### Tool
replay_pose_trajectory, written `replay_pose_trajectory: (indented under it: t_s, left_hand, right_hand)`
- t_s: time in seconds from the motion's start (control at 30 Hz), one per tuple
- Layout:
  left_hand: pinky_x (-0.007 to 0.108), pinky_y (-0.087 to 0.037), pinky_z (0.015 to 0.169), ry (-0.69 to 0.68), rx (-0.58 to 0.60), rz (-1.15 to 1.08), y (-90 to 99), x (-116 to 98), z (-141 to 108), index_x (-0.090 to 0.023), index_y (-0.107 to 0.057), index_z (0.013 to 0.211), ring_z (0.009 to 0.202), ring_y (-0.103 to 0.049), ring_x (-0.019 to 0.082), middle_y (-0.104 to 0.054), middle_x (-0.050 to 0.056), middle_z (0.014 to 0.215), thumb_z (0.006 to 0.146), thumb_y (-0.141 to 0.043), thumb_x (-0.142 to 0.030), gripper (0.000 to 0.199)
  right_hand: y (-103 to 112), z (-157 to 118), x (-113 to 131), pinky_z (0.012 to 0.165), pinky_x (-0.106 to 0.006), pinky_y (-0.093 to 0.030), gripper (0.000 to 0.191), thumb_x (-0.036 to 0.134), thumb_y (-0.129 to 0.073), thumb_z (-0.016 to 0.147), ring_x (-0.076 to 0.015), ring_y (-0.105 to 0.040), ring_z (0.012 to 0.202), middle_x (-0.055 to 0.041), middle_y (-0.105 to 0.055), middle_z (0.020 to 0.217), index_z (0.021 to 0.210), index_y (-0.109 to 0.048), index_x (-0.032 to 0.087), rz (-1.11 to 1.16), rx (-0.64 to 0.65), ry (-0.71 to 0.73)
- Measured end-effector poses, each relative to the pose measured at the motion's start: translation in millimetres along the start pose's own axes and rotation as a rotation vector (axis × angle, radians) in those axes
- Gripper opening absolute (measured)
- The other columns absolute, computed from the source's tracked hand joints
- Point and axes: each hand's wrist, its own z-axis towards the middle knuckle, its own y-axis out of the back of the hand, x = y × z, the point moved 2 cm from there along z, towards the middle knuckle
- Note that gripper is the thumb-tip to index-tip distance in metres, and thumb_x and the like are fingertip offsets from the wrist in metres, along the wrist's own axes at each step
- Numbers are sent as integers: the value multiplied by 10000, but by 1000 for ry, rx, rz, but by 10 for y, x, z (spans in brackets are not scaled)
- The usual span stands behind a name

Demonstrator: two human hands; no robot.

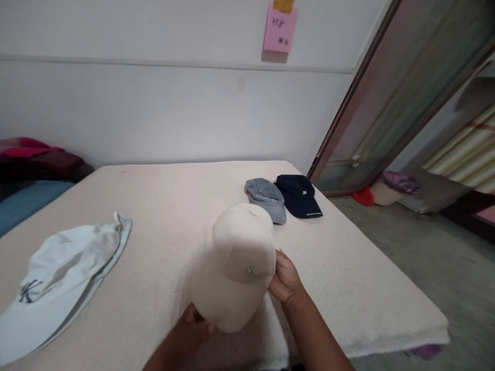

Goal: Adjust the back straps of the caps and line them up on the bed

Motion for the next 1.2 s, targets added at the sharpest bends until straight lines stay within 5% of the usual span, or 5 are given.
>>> replay_pose_trajectory:
  t_s: [0.2, 0.4, 0.5, 0.87, 1.2]
  left_hand:
    - [459, -540, 767, 76, -90, -416, 194, -408, 34, -193, -696, 811, 972, -648, 369, -716, 126, 751, 578, -724, -594, 465]
    - [417, -571, 677, 84, -297, -451, 276, -528, 45, -205, -670, 798, 838, -689, 329, -679, 60, 631, 589, -710, -145, 221]
    - [382, -567, 580, 7, -253, -368, 276, -512, 11, -185, -686, 798, 693, -694, 302, -684, 68, 628, 561, -739, -90, 262]
    - [335, -518, 610, 275, 81, 29, 56, -383, -94, -154, -722, 846, 647, -676, 235, -734, 124, 795, 647, -757, -122, 204]
    - [294, -483, 624, 91, -116, 46, 45, -269, 204, -165, -676, 921, 645, -641, 203, -687, 43, 712, 646, -657, -105, 282]
  right_hand:
    - [22, -217, -117, 683, -344, -501, 228, 289, -758, 626, -225, -658, 714, -33, -706, 705, 828, -696, 201, -116, 115, -131]
    - [85, -378, -364, 682, -269, -465, 279, 166, -751, 620, -153, -618, 707, -19, -702, 784, 895, -713, 190, -427, 329, -432]
    - [50, -377, -281, 730, -273, -455, 293, 213, -740, 641, -160, -615, 778, -39, -703, 878, 932, -717, 181, -403, 394, -428]
    - [0, -231, -285, 632, -247, -420, 200, 260, -689, 737, -126, -569, 656, -11, -642, 745, 912, -650, 173, -282, 215, -288]
    - [48, -91, -189, 519, -212, -351, 224, 358, -595, 839, -93, -485, 559, 3, -562, 645, 932, -644, 160, -392, 55, -62]
